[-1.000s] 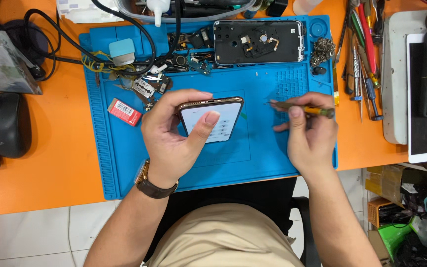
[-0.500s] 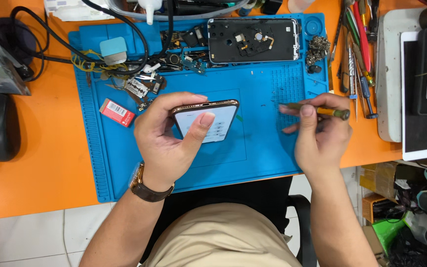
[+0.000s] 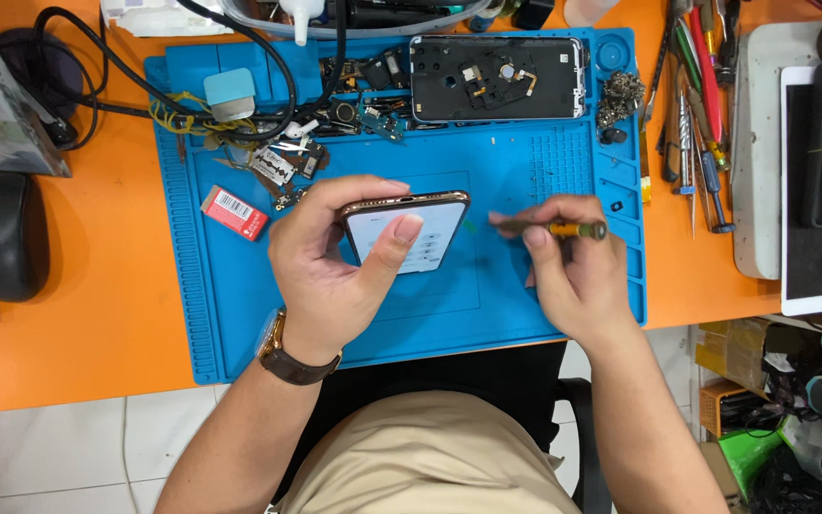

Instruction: The person cleans a smartphone using a steel wool pad and tweezers, then uses a small brush to clean the phone's edges and ports. The person handles the phone, a steel wool pad, tweezers, and a brush on a blue work mat.

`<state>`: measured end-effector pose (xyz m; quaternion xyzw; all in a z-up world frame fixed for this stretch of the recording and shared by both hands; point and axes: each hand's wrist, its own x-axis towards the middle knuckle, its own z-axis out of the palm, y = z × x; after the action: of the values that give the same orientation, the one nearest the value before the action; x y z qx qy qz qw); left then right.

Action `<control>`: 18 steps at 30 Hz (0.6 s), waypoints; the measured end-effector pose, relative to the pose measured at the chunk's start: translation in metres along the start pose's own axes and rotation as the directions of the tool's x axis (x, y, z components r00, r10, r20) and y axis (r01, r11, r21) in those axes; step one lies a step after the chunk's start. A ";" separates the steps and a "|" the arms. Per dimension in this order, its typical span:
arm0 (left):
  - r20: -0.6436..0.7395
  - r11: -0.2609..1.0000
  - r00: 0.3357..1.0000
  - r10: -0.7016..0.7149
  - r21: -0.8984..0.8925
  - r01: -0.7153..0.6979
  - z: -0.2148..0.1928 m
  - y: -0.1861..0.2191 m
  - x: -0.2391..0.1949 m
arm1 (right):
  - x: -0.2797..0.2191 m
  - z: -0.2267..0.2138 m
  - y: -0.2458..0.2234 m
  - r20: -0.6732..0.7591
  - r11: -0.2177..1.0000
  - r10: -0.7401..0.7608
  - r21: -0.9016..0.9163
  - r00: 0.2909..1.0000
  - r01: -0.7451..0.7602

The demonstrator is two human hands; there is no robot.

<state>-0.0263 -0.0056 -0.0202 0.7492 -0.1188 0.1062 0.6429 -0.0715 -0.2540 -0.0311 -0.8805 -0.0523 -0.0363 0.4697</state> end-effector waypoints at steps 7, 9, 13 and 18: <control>0.002 1.000 1.000 -0.027 -0.013 0.027 0.000 0.001 0.000 | -0.010 0.003 0.014 -0.218 0.964 0.135 0.253 0.966 -0.078; 0.008 1.000 1.000 -0.024 -0.020 0.024 0.000 0.001 0.000 | -0.009 0.003 0.012 -0.276 0.968 0.164 0.231 0.947 -0.100; 0.003 1.000 1.000 -0.019 -0.005 0.019 0.001 0.000 -0.001 | -0.007 0.002 0.010 -0.319 0.974 0.193 0.173 0.928 -0.144; 0.004 1.000 1.000 -0.024 -0.008 0.024 0.000 0.000 -0.001 | -0.006 0.002 0.013 -0.334 0.969 0.217 0.190 0.917 -0.160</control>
<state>-0.0268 -0.0058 -0.0202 0.7482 -0.1116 0.0966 0.6469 -0.0760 -0.2604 -0.0437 -0.8204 0.1151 -0.1436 0.5414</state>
